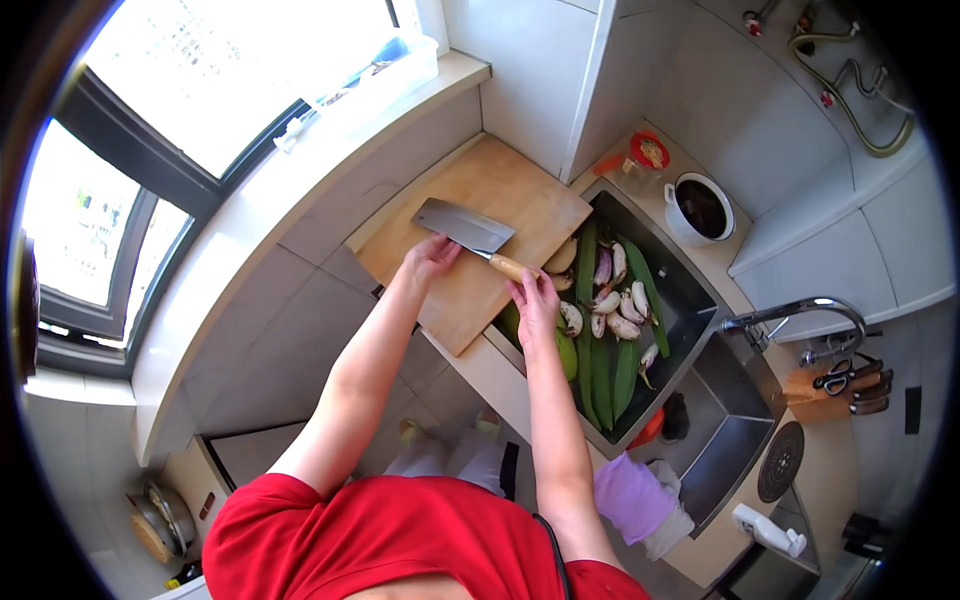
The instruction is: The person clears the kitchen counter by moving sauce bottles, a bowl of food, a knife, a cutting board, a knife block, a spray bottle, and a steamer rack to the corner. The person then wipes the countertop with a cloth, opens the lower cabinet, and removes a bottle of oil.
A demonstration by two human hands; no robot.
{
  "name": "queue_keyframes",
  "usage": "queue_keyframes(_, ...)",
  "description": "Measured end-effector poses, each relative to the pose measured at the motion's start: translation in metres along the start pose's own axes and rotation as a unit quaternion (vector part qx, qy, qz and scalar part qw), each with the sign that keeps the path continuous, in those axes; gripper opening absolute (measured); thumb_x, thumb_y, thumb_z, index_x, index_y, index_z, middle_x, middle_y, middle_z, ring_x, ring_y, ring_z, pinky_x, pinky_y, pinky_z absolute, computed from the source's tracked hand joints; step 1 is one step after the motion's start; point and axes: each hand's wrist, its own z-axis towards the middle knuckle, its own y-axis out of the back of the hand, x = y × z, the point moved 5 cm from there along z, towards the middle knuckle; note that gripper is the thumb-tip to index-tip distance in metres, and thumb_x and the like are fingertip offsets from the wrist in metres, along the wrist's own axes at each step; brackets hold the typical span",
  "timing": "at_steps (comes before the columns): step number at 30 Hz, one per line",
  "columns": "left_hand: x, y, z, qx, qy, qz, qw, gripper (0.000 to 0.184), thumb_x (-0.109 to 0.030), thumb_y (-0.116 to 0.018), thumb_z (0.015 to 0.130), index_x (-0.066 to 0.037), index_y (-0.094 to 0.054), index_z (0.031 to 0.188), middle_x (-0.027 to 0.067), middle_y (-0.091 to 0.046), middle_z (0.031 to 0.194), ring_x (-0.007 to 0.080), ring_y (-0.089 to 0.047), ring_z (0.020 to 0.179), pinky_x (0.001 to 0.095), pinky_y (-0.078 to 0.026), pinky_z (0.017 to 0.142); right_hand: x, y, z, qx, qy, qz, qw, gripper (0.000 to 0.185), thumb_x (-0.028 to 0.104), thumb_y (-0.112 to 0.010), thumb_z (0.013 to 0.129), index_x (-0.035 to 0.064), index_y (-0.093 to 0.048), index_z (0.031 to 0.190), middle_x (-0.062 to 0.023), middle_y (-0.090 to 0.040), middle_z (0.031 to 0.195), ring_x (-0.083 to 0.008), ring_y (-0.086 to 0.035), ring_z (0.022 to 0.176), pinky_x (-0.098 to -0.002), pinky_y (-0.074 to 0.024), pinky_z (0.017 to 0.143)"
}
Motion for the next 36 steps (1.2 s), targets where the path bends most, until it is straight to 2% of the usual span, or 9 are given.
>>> queue_keyframes(5,-0.011,0.021,-0.042,0.038,-0.032,-0.027,0.998,0.023,-0.003,-0.046,0.090,-0.006,-0.044,0.113,0.0113,-0.056,0.107,0.0249,-0.058,0.098,0.0369,-0.052,0.085,0.013,-0.010,-0.009,0.068,0.003,0.016,0.998,0.028,0.008,-0.061,0.084,0.0014,-0.053,0.110,-0.0046,-0.051,0.101,-0.0149,-0.055,0.094,-0.0306,-0.0511,0.085)
queue_keyframes(7,-0.023,0.035,-0.083,0.124,-0.087,-0.006,0.988,0.027,0.000,-0.046,0.089,-0.005,-0.043,0.116,0.0119,-0.055,0.108,0.0253,-0.058,0.099,0.0372,-0.053,0.084,0.015,-0.019,-0.018,0.102,-0.023,0.000,0.994,0.028,0.007,-0.061,0.084,0.0014,-0.053,0.110,-0.0062,-0.054,0.103,-0.0171,-0.057,0.095,-0.0309,-0.0511,0.086)
queue_keyframes(12,-0.051,0.127,-0.167,0.091,-0.137,-0.088,0.983,0.030,0.004,-0.045,0.088,-0.001,-0.043,0.117,0.0158,-0.054,0.111,0.0280,-0.056,0.104,0.0388,-0.051,0.090,-0.026,-0.060,-0.060,0.190,-0.113,-0.069,0.973,0.030,0.007,-0.060,0.085,-0.0018,-0.051,0.112,-0.0098,-0.054,0.105,-0.0205,-0.057,0.097,-0.0333,-0.0503,0.088)
queue_keyframes(16,-0.076,0.238,-0.229,0.042,-0.241,-0.149,0.958,0.030,0.001,-0.047,0.089,-0.002,-0.043,0.118,0.0156,-0.053,0.113,0.0283,-0.055,0.106,0.0403,-0.048,0.094,-0.101,-0.110,-0.118,0.285,-0.206,-0.118,0.929,0.031,0.007,-0.058,0.087,-0.0046,-0.049,0.113,-0.0134,-0.052,0.110,-0.0234,-0.056,0.100,-0.0336,-0.0479,0.092)
queue_keyframes(22,-0.105,0.418,-0.350,-0.049,-0.380,-0.255,0.887,0.032,0.001,-0.051,0.087,-0.003,-0.044,0.118,0.0143,-0.055,0.111,0.0278,-0.056,0.104,0.0399,-0.047,0.093,-0.222,-0.210,-0.245,0.431,-0.333,-0.191,0.817,0.035,0.010,-0.059,0.086,-0.0048,-0.048,0.116,-0.0115,-0.054,0.106,-0.0210,-0.055,0.102,-0.0329,-0.0466,0.093)
queue_keyframes(25,-0.111,0.489,-0.399,-0.116,-0.428,-0.339,0.830,0.028,0.004,-0.054,0.084,-0.004,-0.046,0.109,0.0127,-0.056,0.107,0.0272,-0.057,0.101,0.0423,-0.047,0.092,-0.278,-0.253,-0.300,0.501,-0.376,-0.217,0.749,0.037,0.012,-0.059,0.087,-0.0056,-0.047,0.117,-0.0132,-0.053,0.109,-0.0233,-0.055,0.104,-0.0328,-0.0453,0.095)
queue_keyframes(28,-0.124,0.560,-0.437,-0.161,-0.462,-0.397,0.776,0.029,0.002,-0.049,0.087,-0.006,-0.047,0.115,0.0110,-0.056,0.108,0.0256,-0.057,0.101,0.0426,-0.048,0.091,-0.333,-0.294,-0.361,0.543,-0.421,-0.211,0.695,0.037,0.012,-0.058,0.087,-0.0056,-0.046,0.118,-0.0133,-0.053,0.109,-0.0232,-0.055,0.104,-0.0323,-0.0456,0.095)
queue_keyframes(35,-0.183,0.698,-0.514,-0.266,-0.529,-0.446,0.672,0.031,0.000,-0.042,0.090,-0.010,-0.044,0.119,0.0088,-0.054,0.111,0.0239,-0.054,0.104,0.0418,-0.044,0.093,-0.467,-0.385,-0.497,0.582,-0.465,-0.227,0.627,0.041,0.011,-0.057,0.087,-0.0078,-0.042,0.121,-0.0138,-0.050,0.113,-0.0223,-0.055,0.102,-0.0308,-0.0476,0.092)
queue_keyframes(36,-0.192,0.716,-0.522,-0.276,-0.540,-0.451,0.654,0.022,-0.001,-0.041,0.091,-0.007,-0.046,0.112,0.0115,-0.053,0.111,0.0248,-0.053,0.106,0.0413,-0.046,0.094,-0.495,-0.395,-0.510,0.591,-0.469,-0.212,0.621,0.041,0.012,-0.058,0.087,-0.0080,-0.043,0.119,-0.0134,-0.051,0.111,-0.0218,-0.055,0.102,-0.0311,-0.0478,0.091)
